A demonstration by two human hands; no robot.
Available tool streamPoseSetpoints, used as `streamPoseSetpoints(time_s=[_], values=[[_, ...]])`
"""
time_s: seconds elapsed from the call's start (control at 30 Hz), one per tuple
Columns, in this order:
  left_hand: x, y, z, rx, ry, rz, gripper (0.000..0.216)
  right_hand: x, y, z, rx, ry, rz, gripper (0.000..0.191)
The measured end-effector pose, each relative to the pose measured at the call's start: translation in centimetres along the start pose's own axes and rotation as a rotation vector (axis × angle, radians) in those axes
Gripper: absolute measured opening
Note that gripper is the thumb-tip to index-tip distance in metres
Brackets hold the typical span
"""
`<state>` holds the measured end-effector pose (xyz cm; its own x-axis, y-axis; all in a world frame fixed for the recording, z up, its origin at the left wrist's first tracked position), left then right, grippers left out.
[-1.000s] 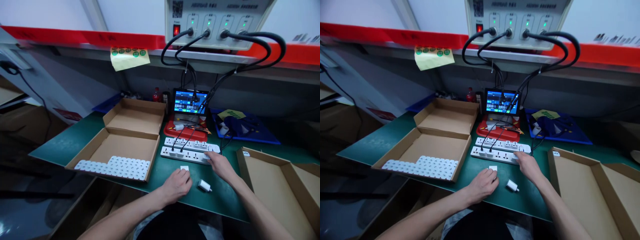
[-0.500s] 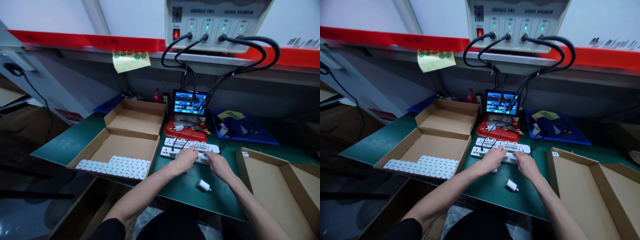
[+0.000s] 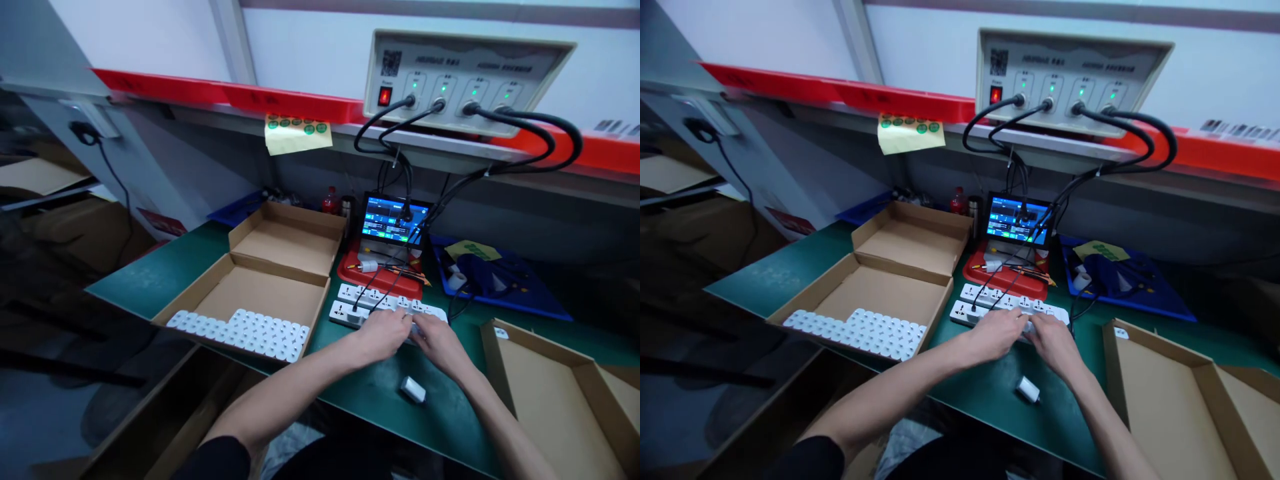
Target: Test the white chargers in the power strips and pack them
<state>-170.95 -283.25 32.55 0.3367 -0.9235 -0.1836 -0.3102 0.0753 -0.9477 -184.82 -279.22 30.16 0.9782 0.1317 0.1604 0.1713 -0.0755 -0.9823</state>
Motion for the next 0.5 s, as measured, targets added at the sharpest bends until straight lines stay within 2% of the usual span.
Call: streamPoseSetpoints(time_s=[0.07, 0.13, 0.23, 0.3, 0.33, 0.43, 0.5], values=[[1.6, -2.2, 1.8, -0.103, -0.062, 0.039, 0.014, 2.0, -0.3, -1.3, -0.089, -0.048, -0.072, 0.023], [4.4, -4.1, 3.8, -0.228, -0.196, 0.128, 0.013, 4.0, 0.0, -2.7, -0.160, -0.056, -0.150, 0.025], [9.0, -5.3, 6.7, -0.391, -0.405, 0.292, 0.019, 6.0, 1.3, -4.9, -0.219, -0.014, -0.239, 0.015], [11.0, -4.7, 7.5, -0.393, -0.439, 0.365, 0.029, 6.6, 2.2, -6.1, -0.241, 0.018, -0.265, 0.008], [11.4, -4.2, 7.5, -0.365, -0.422, 0.383, 0.029, 6.8, 2.5, -6.5, -0.249, 0.028, -0.270, 0.011], [12.0, -2.2, 7.0, -0.248, -0.369, 0.379, 0.014, 7.2, 2.7, -6.9, -0.276, 0.042, -0.276, 0.015], [12.2, -1.3, 6.7, -0.196, -0.365, 0.372, 0.008, 7.0, 2.0, -6.6, -0.304, 0.056, -0.286, 0.014]])
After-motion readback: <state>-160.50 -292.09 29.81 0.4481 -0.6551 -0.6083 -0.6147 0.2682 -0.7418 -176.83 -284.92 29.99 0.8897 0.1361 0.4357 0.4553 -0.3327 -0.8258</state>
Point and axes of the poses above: each hand's wrist, its own z-axis away from the middle knuckle, its own y-axis out of the palm, x = y × z, the point moved 7 cm from there along -z, towards the middle knuckle
